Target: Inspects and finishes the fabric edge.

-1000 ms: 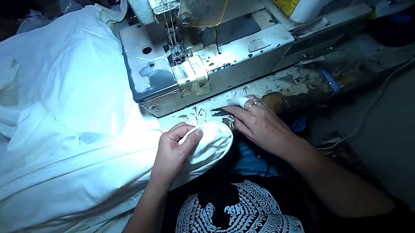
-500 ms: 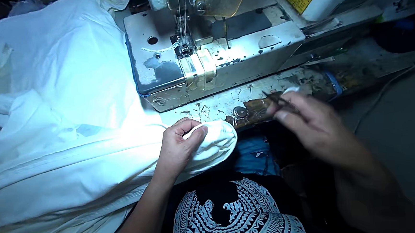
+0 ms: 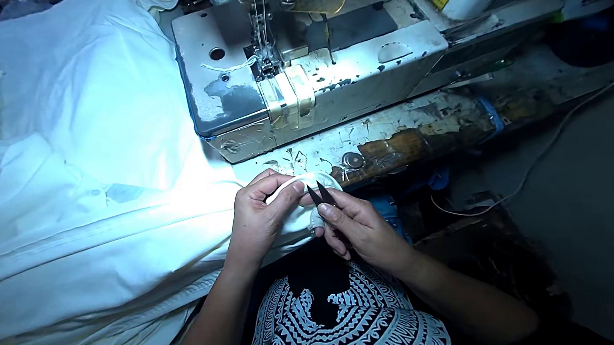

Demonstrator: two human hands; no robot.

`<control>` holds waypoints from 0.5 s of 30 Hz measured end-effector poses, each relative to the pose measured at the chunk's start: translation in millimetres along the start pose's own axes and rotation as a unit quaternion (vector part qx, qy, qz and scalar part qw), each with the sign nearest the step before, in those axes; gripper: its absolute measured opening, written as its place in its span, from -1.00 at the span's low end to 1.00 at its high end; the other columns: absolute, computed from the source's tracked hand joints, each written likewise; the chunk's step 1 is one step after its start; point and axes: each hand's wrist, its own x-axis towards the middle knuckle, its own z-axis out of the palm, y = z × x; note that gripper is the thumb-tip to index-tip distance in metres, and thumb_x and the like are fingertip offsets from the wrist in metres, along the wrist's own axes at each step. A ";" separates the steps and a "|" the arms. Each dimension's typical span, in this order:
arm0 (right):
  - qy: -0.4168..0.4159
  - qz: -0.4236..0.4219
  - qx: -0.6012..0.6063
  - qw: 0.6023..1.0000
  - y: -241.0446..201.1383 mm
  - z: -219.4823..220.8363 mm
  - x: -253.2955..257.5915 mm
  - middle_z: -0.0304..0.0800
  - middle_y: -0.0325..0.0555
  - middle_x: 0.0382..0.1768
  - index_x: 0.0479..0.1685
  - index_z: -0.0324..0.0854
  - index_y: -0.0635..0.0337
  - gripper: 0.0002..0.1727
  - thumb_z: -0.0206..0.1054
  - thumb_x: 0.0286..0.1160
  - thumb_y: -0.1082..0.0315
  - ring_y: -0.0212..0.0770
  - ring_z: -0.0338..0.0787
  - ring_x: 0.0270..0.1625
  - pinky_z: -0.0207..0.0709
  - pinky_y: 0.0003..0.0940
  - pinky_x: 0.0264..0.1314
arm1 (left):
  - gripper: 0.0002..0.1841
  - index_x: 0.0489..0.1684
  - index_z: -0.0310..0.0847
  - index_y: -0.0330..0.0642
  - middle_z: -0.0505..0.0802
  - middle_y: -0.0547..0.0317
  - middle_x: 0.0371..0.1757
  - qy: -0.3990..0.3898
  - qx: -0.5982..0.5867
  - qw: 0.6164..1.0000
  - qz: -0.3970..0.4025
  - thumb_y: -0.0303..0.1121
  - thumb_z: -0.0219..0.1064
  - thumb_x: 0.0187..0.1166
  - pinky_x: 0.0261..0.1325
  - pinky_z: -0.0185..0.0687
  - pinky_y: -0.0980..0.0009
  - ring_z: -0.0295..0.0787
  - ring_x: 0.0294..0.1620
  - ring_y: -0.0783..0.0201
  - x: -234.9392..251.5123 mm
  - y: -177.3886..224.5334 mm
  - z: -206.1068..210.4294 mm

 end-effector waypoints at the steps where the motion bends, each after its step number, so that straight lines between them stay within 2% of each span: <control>1: 0.002 0.001 -0.001 1.000 0.2 0.0 -0.3 0.63 -0.41 -0.52 0.26 0.59 0.23 -0.67 -0.04 0.88 0.32 -0.66 0.46 -0.66 0.39 -0.78 -0.60 | -0.88 -0.39 0.85 -0.13 0.75 0.34 -0.37 -0.001 0.001 1.000 0.000 -0.43 0.40 0.52 -0.31 0.59 0.65 0.66 -0.38 0.51 0.2 0.2 -0.1; 9: 0.012 0.008 -0.009 1.000 -1.7 1.7 -1.7 0.60 -0.42 -0.55 0.24 0.59 0.22 -0.68 -0.05 0.87 0.32 -0.66 0.46 -0.68 0.39 -0.78 -0.62 | -0.90 -0.33 0.86 -0.12 0.76 0.35 -0.31 -0.003 0.009 1.000 0.022 -0.42 0.41 0.53 -0.25 0.61 0.64 0.68 -0.30 0.50 -1.7 -1.8 -0.4; 11: 0.017 -0.002 -0.013 1.000 -1.6 2.4 -0.9 0.59 -0.43 -0.54 0.23 0.60 0.23 -0.68 -0.04 0.86 0.33 -0.68 0.42 -0.68 0.33 -0.80 -0.62 | -0.89 -0.32 0.86 -0.12 0.76 0.36 -0.31 -0.010 0.020 0.999 0.029 -0.41 0.40 0.54 -0.24 0.61 0.65 0.68 -0.30 0.51 -1.9 -2.2 -1.0; 13: 0.034 -0.028 -0.017 0.999 0.4 2.4 0.6 0.59 -0.44 -0.52 0.15 0.66 0.25 -0.67 -0.02 0.86 0.31 -0.72 0.35 -0.64 0.24 -0.81 -0.60 | -0.88 -0.33 0.85 -0.13 0.75 0.35 -0.32 -0.019 0.019 0.999 0.029 -0.41 0.39 0.55 -0.25 0.60 0.65 0.67 -0.31 0.51 -1.6 -1.9 -0.9; 15: 0.060 -0.033 -0.007 0.998 2.0 2.0 3.6 0.58 -0.52 -0.56 -0.04 0.73 0.14 -0.61 -0.04 0.89 0.20 -0.75 0.34 -0.63 0.20 -0.82 -0.59 | -0.88 -0.34 0.84 -0.14 0.76 0.34 -0.32 -0.027 0.021 0.999 0.034 -0.42 0.38 0.54 -0.23 0.63 0.64 0.69 -0.29 0.50 -1.3 -1.1 -1.3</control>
